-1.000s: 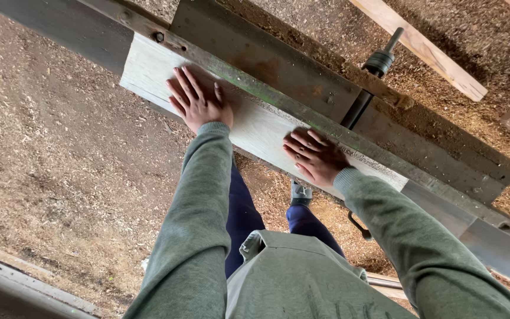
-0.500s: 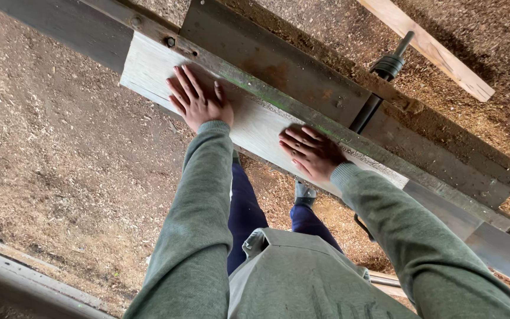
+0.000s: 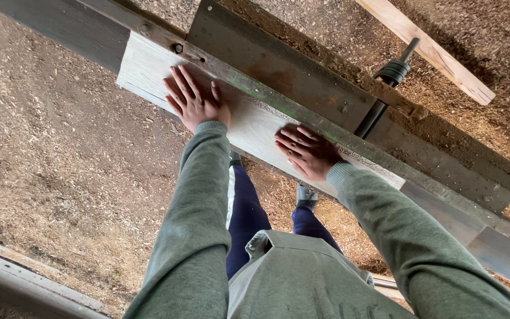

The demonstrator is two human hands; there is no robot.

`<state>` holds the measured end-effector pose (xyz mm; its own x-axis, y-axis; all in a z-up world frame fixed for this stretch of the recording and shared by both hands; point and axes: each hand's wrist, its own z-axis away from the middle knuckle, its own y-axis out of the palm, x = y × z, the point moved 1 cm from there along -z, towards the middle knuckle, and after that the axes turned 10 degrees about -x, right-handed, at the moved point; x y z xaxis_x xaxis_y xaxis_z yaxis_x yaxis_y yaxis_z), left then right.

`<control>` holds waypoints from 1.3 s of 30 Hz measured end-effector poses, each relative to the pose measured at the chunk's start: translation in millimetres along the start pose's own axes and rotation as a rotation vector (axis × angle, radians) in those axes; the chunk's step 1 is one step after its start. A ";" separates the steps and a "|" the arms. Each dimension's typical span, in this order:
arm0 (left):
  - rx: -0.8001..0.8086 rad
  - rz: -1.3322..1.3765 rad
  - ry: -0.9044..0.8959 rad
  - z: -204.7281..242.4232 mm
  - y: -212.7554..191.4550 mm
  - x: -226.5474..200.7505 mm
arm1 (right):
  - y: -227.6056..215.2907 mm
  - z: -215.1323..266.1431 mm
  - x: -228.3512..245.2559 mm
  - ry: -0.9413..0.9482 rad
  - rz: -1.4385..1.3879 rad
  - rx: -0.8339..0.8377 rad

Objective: The person sands a wooden plank using a stationary planer, repeatedly running the plank across the machine's surface by hand, then turning the plank over and repeating the sanding action on the other side.

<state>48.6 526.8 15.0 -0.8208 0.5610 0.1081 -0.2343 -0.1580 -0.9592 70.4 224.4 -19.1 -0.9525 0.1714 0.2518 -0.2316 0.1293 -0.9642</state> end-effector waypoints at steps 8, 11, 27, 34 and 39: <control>-0.017 -0.004 -0.005 -7.3 -11.7 8.6 | 0.3 -16.4 4.4 0.000 -0.005 0.041; -0.023 -0.006 0.003 -13.8 -16.6 10.5 | -2.1 -25.9 4.8 0.010 -0.005 0.041; -0.015 -0.016 -0.009 -40.8 -11.5 25.2 | -4.1 -55.2 7.4 0.006 0.002 0.075; -0.026 -0.003 0.002 -51.3 -10.0 31.1 | -4.2 -67.5 7.1 -0.005 0.006 0.087; -0.032 -0.036 0.005 -58.6 -7.2 34.3 | -3.7 -71.7 7.7 -0.008 -0.006 0.055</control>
<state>52.7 594.9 10.3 -0.8093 0.5702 0.1409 -0.2465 -0.1120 -0.9627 78.2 295.2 -7.5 -0.9524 0.1633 0.2574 -0.2478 0.0767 -0.9658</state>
